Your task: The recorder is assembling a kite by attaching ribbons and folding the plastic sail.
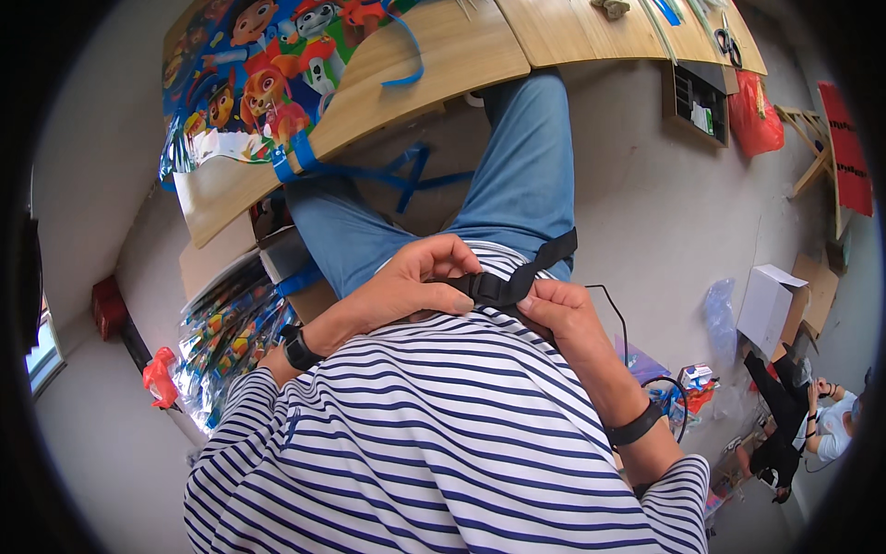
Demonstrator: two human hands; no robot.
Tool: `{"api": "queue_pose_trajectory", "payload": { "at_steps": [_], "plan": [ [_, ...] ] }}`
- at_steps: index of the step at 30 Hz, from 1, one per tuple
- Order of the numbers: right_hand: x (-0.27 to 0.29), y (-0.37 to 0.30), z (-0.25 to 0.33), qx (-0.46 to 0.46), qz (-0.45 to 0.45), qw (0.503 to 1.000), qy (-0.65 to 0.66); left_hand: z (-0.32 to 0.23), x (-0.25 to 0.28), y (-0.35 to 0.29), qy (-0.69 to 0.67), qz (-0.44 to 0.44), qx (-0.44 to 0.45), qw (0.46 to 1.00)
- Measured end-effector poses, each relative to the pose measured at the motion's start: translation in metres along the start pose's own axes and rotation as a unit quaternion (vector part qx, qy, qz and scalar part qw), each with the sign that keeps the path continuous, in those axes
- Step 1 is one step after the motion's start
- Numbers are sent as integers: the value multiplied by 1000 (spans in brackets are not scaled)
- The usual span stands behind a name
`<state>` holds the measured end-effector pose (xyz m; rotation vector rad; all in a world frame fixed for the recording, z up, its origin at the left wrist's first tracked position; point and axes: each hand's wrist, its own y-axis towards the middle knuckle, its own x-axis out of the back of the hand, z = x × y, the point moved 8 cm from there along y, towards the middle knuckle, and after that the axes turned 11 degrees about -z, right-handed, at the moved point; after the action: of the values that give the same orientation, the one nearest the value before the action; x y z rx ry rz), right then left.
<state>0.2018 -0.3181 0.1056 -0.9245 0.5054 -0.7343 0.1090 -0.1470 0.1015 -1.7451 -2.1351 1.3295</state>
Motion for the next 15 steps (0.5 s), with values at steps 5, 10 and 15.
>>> {"api": "queue_pose_trajectory", "payload": {
  "at_steps": [5, 10, 15],
  "plan": [
    [2, 8, 0, -10, 22, 1000, 1, -6, -2, 6, 62, 14, -47, 997],
    [-2, 8, 4, -27, 42, 998, 47, -8, -7, 8, 10, 40, -46, 998],
    [-8, 1, 10, -78, 42, 988, 123, -11, -11, 8, 45, 47, -62, 996]
  ]
}}
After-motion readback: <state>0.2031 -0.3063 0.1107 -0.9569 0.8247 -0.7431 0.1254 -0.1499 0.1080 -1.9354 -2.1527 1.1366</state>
